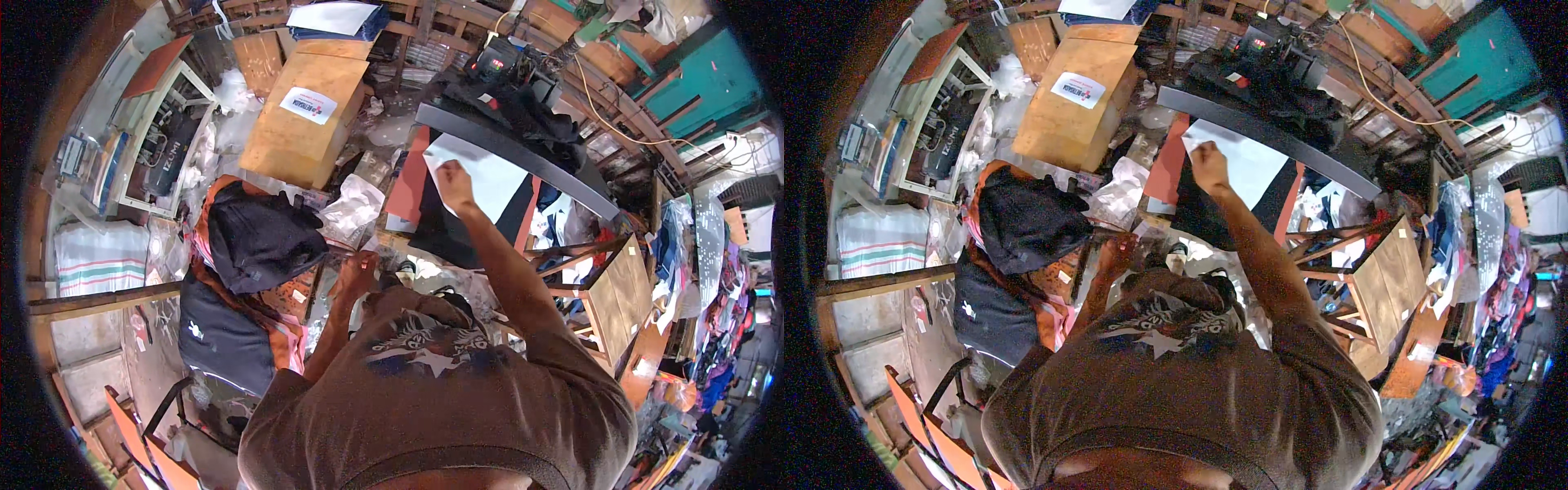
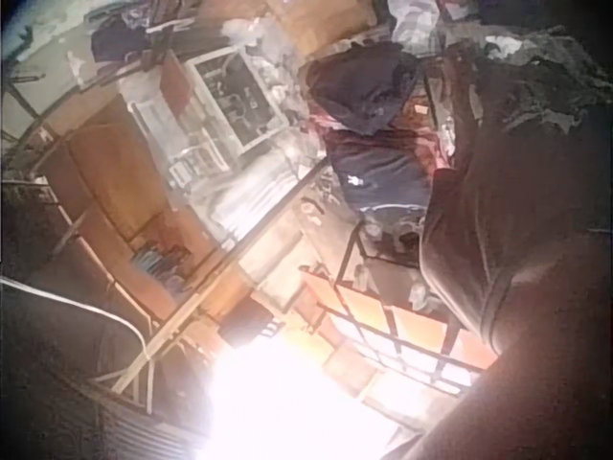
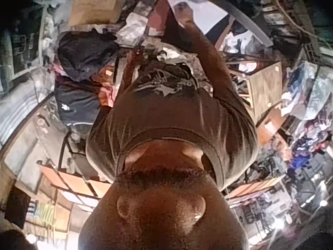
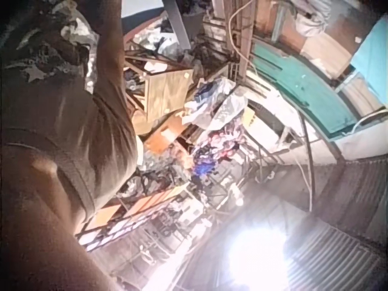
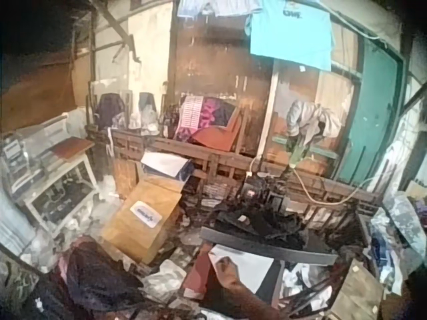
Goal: Using a heat press machine to apply designs to t-shirts.
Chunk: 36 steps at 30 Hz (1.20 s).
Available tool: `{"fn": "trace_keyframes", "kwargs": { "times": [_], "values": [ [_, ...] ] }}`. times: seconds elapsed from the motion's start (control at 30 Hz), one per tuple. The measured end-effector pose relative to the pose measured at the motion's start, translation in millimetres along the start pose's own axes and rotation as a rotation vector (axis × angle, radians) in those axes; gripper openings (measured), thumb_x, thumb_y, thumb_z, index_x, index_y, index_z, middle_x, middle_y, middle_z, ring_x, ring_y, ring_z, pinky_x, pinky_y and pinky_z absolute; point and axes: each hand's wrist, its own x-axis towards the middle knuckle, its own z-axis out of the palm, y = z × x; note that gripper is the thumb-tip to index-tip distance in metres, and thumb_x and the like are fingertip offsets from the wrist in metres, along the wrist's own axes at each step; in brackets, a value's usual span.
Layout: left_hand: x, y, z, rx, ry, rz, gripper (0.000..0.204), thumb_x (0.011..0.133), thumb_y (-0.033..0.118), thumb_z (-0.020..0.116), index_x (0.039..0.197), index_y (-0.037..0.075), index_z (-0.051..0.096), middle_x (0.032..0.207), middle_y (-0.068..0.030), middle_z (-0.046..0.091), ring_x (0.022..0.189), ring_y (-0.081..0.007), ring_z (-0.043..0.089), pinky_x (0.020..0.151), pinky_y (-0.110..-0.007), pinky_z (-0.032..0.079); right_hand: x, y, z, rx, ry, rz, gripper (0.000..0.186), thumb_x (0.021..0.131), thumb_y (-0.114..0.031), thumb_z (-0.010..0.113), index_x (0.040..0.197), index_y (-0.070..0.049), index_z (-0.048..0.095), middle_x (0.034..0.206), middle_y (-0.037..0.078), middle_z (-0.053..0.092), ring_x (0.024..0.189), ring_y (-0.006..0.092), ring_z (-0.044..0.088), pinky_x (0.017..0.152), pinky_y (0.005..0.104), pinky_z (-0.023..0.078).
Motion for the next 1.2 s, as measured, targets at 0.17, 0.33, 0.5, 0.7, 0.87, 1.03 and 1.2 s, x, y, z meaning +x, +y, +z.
{"fn": "trace_keyframes", "kwargs": {
  "times": [0.17,0.33,0.5,0.7,0.87,1.03,1.2],
  "values": [
    [19,25,0,0.069,0.002,0.099,0.027,0.101,0.031,0.064,0.111,0.008,0.073,0.097,-0.02,0.075,0.093,-0.04,0.075,0.083,-0.049,0.059,10,70,-40,0.461,0.203,0.591,0.027,0.101,-0.025,0.063,0.107,0.0,0.069,0.086,0.007,0.067,0.078,0.021,0.066,0.07,0.0353,0.054],
    [51,86,6,0.072,0.075,0.333,0.028,0.1,0.031,0.065,0.114,0.008,0.073,0.098,-0.0185,0.073,0.096,-0.0419,0.07,0.088,-0.049,0.056,10,142,-54,-0.479,0.088,-0.247,0.015,0.1,-0.019,0.07,0.1,-0.005,0.068,0.082,0.003,0.064,0.072,0.0152,0.06,0.06,0.034,0.048],
    [97,151,25,0.227,0.12,0.714,0.044,0.098,0.034,0.067,0.133,0.008,0.067,0.133,-0.0165,0.065,0.125,-0.038,0.06,0.104,-0.047,0.047,16,143,-60,0.273,0.328,0.08,0.024,0.094,-0.023,0.081,0.104,-0.005,0.07,0.087,0.002,0.068,0.071,0.0143,0.058,0.063,0.0345,0.049],
    [146,184,49,0.435,0.051,0.755,0.061,0.098,0.036,0.068,0.149,0.005,0.055,0.157,-0.0141,0.05,0.14,-0.035,0.05,0.117,-0.05,0.037,20,107,-109,0.722,0.211,0.652,0.013,0.095,-0.018,0.081,0.106,-0.02,0.074,0.087,-0.004,0.062,0.069,0.0118,0.051,0.068,0.0368,0.049],
    [209,196,61,0.567,-0.066,0.711,0.088,0.09,0.057,0.072,0.155,0.002,0.046,0.156,-0.0211,0.048,0.146,-0.037,0.042,0.123,-0.054,0.027,22,143,-131,0.749,0.365,0.689,0.043,0.096,-0.036,0.076,0.135,-0.025,0.059,0.102,0.002,0.066,0.077,0.0173,0.065,0.064,0.0378,0.053],
    [230,210,56,0.849,-0.3,0.617,0.097,0.088,0.068,0.067,0.156,0.003,0.045,0.161,-0.0175,0.043,0.155,-0.0359,0.028,0.127,-0.059,0.011,24,185,-157,0.269,0.309,0.882,0.046,0.097,-0.037,0.075,0.137,-0.023,0.059,0.112,0.006,0.068,0.082,0.0211,0.07,0.068,0.0428,0.057],
    [231,217,52,0.804,-0.369,0.571,0.097,0.087,0.068,0.07,0.154,0.001,0.048,0.161,-0.0203,0.046,0.156,-0.0369,0.029,0.126,-0.059,0.012,27,195,-203,0.198,0.29,0.912,0.038,0.096,-0.035,0.076,0.127,-0.018,0.063,0.104,0.005,0.068,0.077,0.0196,0.068,0.065,0.0409,0.055]
  ]
}}
